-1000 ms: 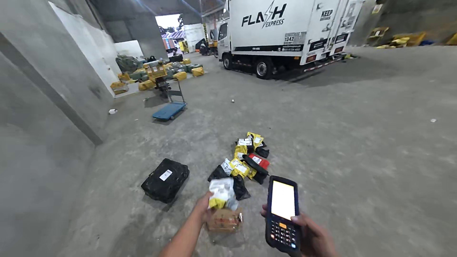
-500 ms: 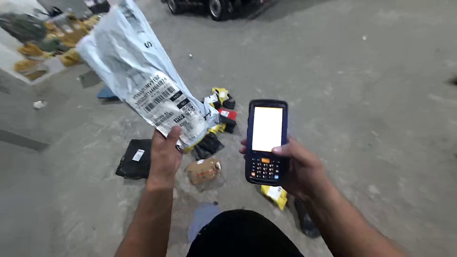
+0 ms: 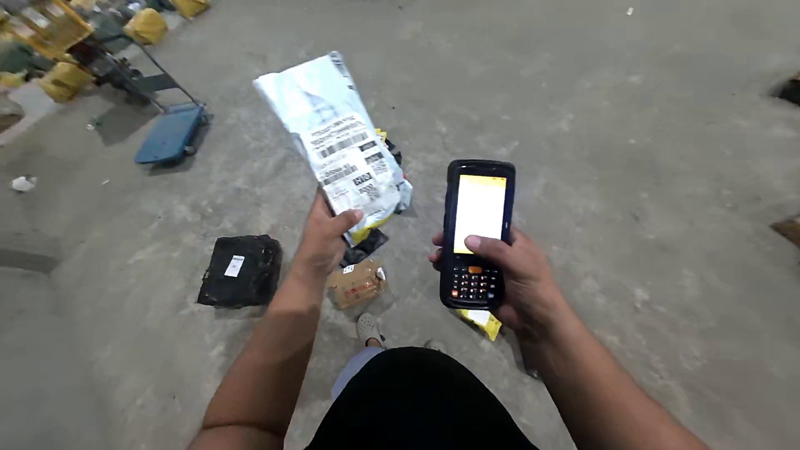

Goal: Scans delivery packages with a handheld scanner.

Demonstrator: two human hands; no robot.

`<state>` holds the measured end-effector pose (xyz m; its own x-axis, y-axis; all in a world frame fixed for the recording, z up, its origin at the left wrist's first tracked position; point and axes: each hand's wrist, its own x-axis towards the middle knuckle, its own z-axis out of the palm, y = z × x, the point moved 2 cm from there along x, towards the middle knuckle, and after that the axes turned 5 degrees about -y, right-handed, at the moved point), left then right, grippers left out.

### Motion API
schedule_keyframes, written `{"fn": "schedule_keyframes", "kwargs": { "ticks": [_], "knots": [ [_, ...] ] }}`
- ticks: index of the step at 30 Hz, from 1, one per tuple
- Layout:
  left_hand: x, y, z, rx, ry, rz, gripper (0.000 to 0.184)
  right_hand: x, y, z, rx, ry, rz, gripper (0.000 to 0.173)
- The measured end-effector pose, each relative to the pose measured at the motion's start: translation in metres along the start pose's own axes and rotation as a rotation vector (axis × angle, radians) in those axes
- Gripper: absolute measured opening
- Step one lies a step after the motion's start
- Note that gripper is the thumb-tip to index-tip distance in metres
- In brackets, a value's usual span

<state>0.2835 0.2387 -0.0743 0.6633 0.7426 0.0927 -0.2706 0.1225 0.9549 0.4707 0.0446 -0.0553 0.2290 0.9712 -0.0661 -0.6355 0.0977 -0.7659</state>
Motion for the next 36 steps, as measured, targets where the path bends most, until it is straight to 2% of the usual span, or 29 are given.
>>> {"fn": "schedule_keyframes", "kwargs": {
  "ticks": [2, 5, 12, 15, 17, 20, 24, 28, 31, 36],
  "knots": [
    [0.01, 0.001, -0.002, -0.012, -0.054, -0.004, 0.073, 0.006, 0.0, 0.008, 0.03, -0.088, -0.003, 0.054],
    [0.021, 0.012, 0.0, 0.02, -0.106, 0.018, 0.07, 0.013, -0.007, 0.027, -0.005, -0.193, -0.048, 0.058],
    [0.045, 0.032, 0.014, 0.156, -0.209, 0.063, 0.081, 0.016, -0.028, 0.073, -0.012, -0.439, -0.151, 0.056],
    [0.033, 0.05, 0.034, 0.234, -0.189, 0.103, 0.074, 0.013, -0.032, 0.083, -0.004, -0.503, -0.154, 0.057],
    [0.033, 0.054, 0.041, 0.277, -0.153, 0.143, 0.068, 0.01, -0.034, 0.088, -0.029, -0.527, -0.168, 0.056],
    [0.051, 0.035, 0.034, 0.224, -0.178, 0.23, 0.072, 0.005, -0.036, 0.093, -0.07, -0.516, -0.18, 0.055],
    [0.051, 0.036, 0.041, 0.312, -0.059, 0.174, 0.068, 0.001, -0.038, 0.098, -0.057, -0.552, -0.177, 0.055],
    [0.034, 0.05, 0.053, 0.331, -0.038, 0.176, 0.064, -0.003, -0.038, 0.099, -0.088, -0.535, -0.165, 0.056],
    [-0.005, 0.086, 0.075, 0.349, -0.003, 0.064, 0.054, -0.005, -0.038, 0.101, -0.098, -0.55, -0.166, 0.056],
    [0.004, 0.066, 0.064, 0.338, 0.002, 0.112, 0.067, -0.008, -0.038, 0.104, -0.07, -0.568, -0.178, 0.058]
  ]
}}
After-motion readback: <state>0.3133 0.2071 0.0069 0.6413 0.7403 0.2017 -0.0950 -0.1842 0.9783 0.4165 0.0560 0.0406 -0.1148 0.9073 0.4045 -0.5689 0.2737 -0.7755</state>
